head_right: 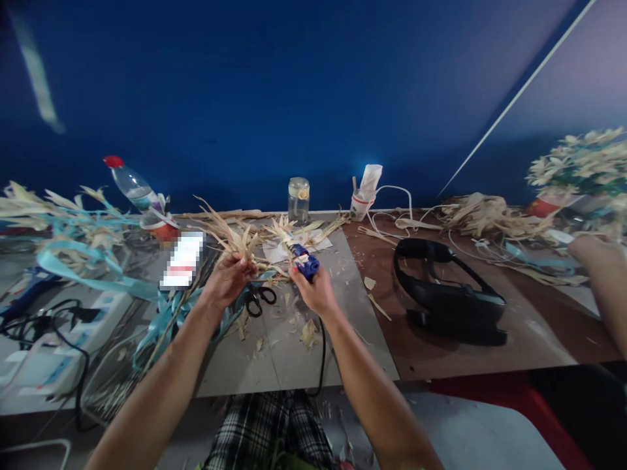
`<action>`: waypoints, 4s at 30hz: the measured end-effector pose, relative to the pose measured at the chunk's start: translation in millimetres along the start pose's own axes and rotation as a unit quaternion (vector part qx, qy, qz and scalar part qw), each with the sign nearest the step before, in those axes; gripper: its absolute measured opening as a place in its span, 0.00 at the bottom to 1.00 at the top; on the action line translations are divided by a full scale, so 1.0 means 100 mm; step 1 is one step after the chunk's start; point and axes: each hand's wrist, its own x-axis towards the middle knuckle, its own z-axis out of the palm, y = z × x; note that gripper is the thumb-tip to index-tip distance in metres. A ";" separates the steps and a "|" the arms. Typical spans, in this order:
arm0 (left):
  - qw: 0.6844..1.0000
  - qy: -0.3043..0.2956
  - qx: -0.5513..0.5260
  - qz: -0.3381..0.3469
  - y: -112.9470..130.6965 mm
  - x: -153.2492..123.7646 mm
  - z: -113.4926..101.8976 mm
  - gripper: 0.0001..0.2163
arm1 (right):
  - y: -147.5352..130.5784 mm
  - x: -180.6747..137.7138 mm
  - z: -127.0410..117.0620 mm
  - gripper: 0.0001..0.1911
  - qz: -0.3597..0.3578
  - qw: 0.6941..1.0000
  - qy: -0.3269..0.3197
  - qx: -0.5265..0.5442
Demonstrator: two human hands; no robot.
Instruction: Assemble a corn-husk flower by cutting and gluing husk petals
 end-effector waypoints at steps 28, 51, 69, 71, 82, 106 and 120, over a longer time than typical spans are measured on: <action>0.999 -0.043 0.014 0.004 -0.02 -0.03 0.03 0.10 | -0.40 0.22 0.39 0.18 -0.018 0.985 -0.101 0.135; 0.940 -0.004 0.337 0.042 -0.08 -0.02 0.06 0.09 | -0.25 0.25 0.52 0.14 0.106 0.974 -0.027 0.198; 0.852 0.082 0.489 0.167 -0.06 -0.08 0.11 0.03 | -0.27 0.13 0.65 0.08 0.104 0.976 0.010 0.192; 0.854 0.066 0.479 0.193 -0.08 -0.08 0.10 0.02 | -0.27 0.12 0.66 0.07 0.105 0.973 0.015 0.203; 0.848 -0.025 0.469 0.247 -0.05 -0.10 0.10 0.06 | -0.39 0.04 0.66 0.10 0.097 0.957 0.031 0.270; 0.703 0.061 0.620 0.343 -0.09 -0.07 0.05 0.10 | -0.44 0.06 0.61 0.07 0.182 0.890 -0.014 0.417; 0.820 0.087 0.539 0.172 -0.01 -0.07 0.08 0.08 | -0.40 0.10 0.55 0.09 0.181 0.909 -0.038 0.373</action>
